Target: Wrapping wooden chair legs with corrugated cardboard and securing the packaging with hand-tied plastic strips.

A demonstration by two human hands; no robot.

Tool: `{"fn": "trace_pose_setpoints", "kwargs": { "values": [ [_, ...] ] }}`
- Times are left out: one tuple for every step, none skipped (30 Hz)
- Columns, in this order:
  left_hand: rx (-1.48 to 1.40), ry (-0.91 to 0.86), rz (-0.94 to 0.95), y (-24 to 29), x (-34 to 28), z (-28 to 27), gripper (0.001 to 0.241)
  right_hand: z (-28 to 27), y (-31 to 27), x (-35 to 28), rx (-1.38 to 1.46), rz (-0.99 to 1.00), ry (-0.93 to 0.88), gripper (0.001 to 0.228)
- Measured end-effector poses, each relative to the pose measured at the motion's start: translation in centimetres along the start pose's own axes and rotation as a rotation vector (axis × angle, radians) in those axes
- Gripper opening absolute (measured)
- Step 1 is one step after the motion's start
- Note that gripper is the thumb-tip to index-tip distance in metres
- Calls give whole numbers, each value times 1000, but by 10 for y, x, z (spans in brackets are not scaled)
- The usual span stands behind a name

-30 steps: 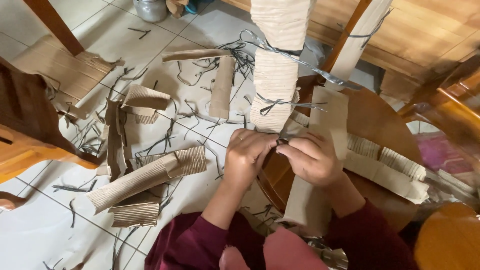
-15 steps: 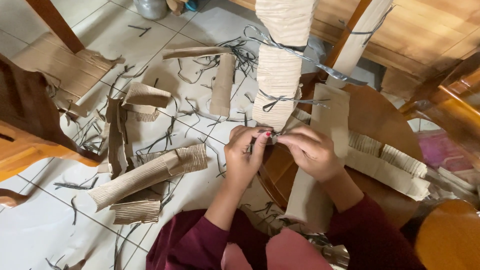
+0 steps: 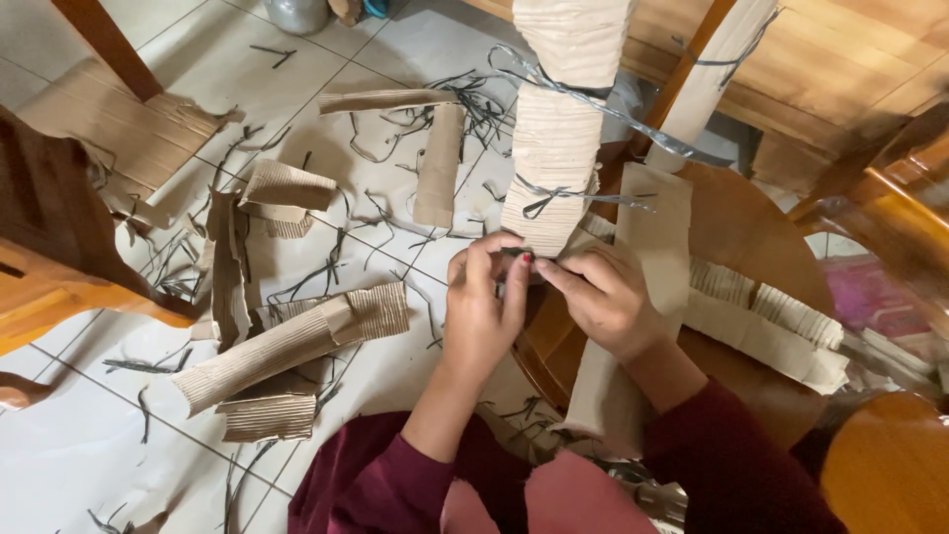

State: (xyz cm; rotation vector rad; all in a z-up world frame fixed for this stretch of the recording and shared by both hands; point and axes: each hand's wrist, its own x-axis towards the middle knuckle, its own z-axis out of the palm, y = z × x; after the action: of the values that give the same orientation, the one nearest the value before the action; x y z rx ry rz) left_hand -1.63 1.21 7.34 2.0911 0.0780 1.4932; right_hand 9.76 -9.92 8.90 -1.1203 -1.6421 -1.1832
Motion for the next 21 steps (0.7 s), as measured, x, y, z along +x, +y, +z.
{"fn": "trace_pose_setpoints", "kwargs": {
  "values": [
    [-2,0,3,1,0,-2,13,0,1,-1,-3,-1,1,22],
    [-18,-24,23,2,-1,-4,26,2,2,-2,-19,-13,7,22],
    [-34,-48,43,3,-2,-6,40,3,2,-3,-35,-25,13,21],
    [-33,-48,41,-3,-5,-3,40,4,0,-2,-34,-24,12,21],
    [-55,3,58,-10,-8,0,43,5,-1,-1,-79,-35,21,21],
    [-78,56,77,-16,-10,4,47,6,-2,1,-126,-48,31,22],
    [-79,56,78,-16,-8,3,47,7,-2,1,-127,-49,30,22],
    [-85,93,110,-15,-6,3,45,8,-1,2,-126,-57,39,22],
    [-91,129,143,-14,-5,3,44,8,-1,3,-125,-64,49,21],
    [-90,131,143,-18,-7,5,44,9,-1,3,-125,-66,49,21],
    [-100,169,150,-22,-8,8,44,10,0,4,-143,-77,50,21],
    [-110,205,155,-26,-11,11,44,11,-1,4,-162,-85,51,20],
    [-109,204,154,-29,-14,14,44,11,-1,4,-161,-84,50,20],
    [-122,214,119,-33,-16,18,44,12,-1,5,-147,-87,55,19],
    [-136,224,85,-36,-17,21,45,13,-1,6,-133,-91,60,18],
    [-136,225,86,-33,-17,19,45,12,-1,3,-132,-93,60,18],
    [-166,204,14,-30,-17,16,47,13,-2,0,-87,-18,34,16],
    [-196,182,-58,-26,-16,14,49,13,-3,-4,-41,57,8,14],
    [-195,185,-58,-27,-16,13,49,11,-5,-4,-39,56,7,14],
    [-293,131,-171,-27,-17,11,51,10,-7,-4,46,158,-8,13],
    [-389,76,-284,-28,-18,9,53,9,-10,-5,131,260,-23,12]
  ]
}}
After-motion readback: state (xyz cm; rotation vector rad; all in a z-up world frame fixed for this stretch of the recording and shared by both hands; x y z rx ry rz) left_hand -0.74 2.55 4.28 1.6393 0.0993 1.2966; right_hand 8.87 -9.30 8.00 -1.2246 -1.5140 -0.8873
